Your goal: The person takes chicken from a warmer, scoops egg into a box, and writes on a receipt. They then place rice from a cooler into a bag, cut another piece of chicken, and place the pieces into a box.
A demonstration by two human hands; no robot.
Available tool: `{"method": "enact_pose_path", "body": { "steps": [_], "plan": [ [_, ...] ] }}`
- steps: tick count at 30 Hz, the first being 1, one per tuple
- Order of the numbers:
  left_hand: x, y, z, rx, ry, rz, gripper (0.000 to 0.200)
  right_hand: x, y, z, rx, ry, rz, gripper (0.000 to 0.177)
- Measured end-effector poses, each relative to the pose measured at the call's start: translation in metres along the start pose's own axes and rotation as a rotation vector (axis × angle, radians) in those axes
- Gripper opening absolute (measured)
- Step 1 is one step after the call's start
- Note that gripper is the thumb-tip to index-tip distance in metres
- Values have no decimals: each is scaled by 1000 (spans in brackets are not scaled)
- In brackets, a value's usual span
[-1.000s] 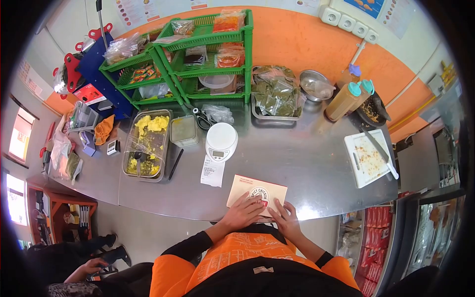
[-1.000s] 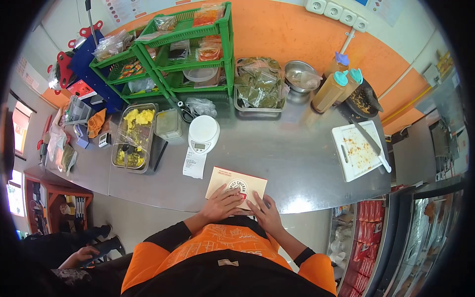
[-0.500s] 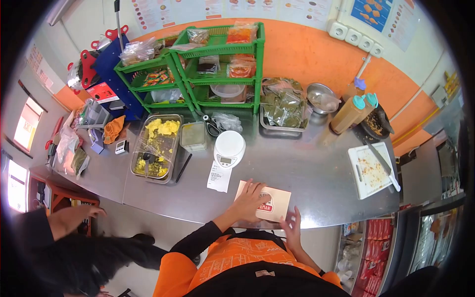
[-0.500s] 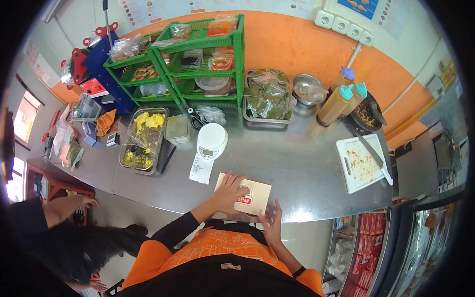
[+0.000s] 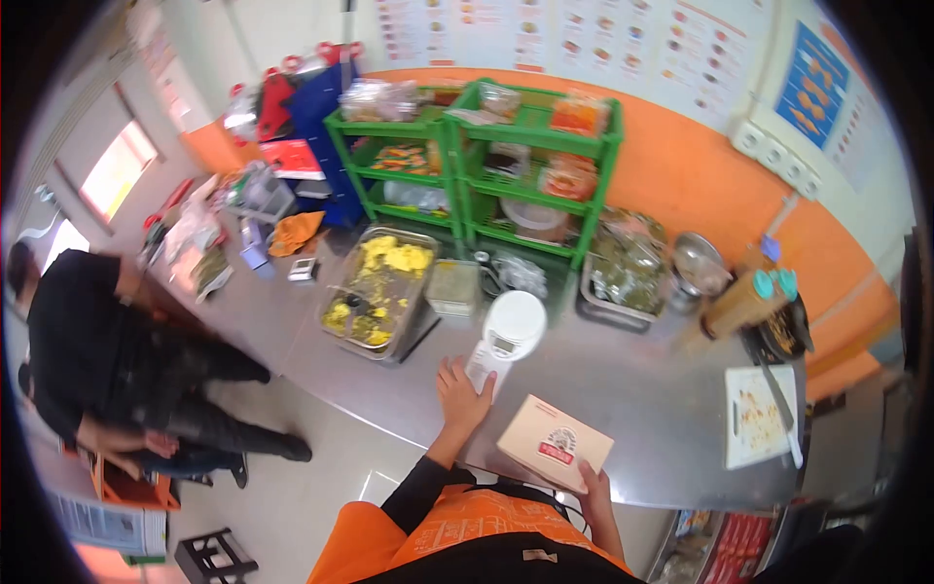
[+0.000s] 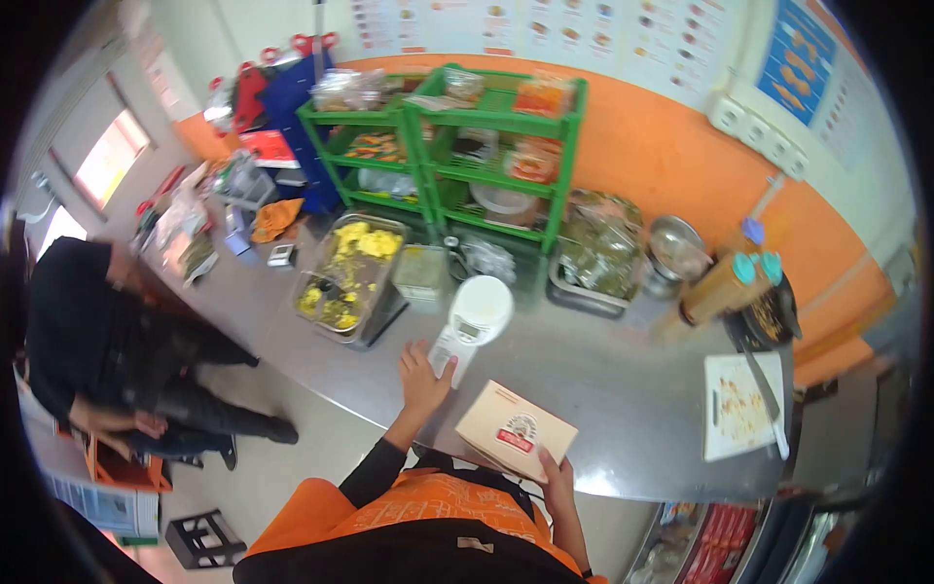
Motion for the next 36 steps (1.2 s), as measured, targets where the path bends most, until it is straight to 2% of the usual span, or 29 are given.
{"method": "enact_pose_path", "body": {
  "steps": [3,4,5,6,7,8,9,11,14,17,19,21,23,25,27,29,31,32,34,36],
  "plan": [
    [-16,38,-39,-84,17,-91,64,4,7,-6,-1,21,-66,63],
    [-22,17,-26,32,-109,-260,64,3,8,-8,26,14,-95,65],
    [-23,40,-39,67,-39,-249,59,3,10,-10,34,-1,-144,63],
    [-28,58,-48,187,-123,-377,57,0,9,-10,49,-22,-165,61],
    [-30,50,-45,340,-180,-419,54,3,15,-14,67,-37,-167,59],
    [-33,71,-58,403,-151,-358,54,6,25,-17,151,-48,-186,60],
    [-36,74,-62,483,-138,-393,56,12,37,-23,212,-12,-156,56],
    [-38,39,-59,791,-294,-780,55,20,59,-28,267,43,-141,54],
    [-43,-11,-94,857,1,-823,51,20,94,-21,253,81,-200,58],
    [-52,-88,-178,780,130,-654,44,21,148,5,267,98,-273,61],
    [-49,-141,-262,718,37,-300,36,18,202,39,164,154,-371,62],
    [-38,-222,-333,419,-92,-135,31,13,270,81,153,187,-423,58],
    [-19,-276,-410,364,-203,-67,28,12,339,127,233,182,-400,50],
    [5,-320,-479,250,-325,-39,28,3,416,187,143,196,-806,62],
    [27,-361,-524,182,-441,94,26,0,492,228,314,241,-938,63],
    [40,-396,-557,138,-635,83,24,-62,527,298,223,246,-819,59],
    [44,-408,-591,215,-608,171,26,-92,587,343,162,275,-808,58],
    [39,-412,-601,178,-634,134,27,-93,617,353,209,239,-719,59],
    [24,-421,-613,99,-695,74,30,-112,669,379,284,222,-690,57],
    [-5,-420,-624,-112,-640,-17,29,-139,712,405,270,228,-695,58]
  ]
}}
Point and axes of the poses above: each hand's wrist, its own x-axis away from the middle knuckle, its own y-axis out of the palm, z = x × y, the point moved 3 cm from there along -x, towards the middle knuckle, and after that the axes turned 9 degrees about -x, right-handed, at the moved point
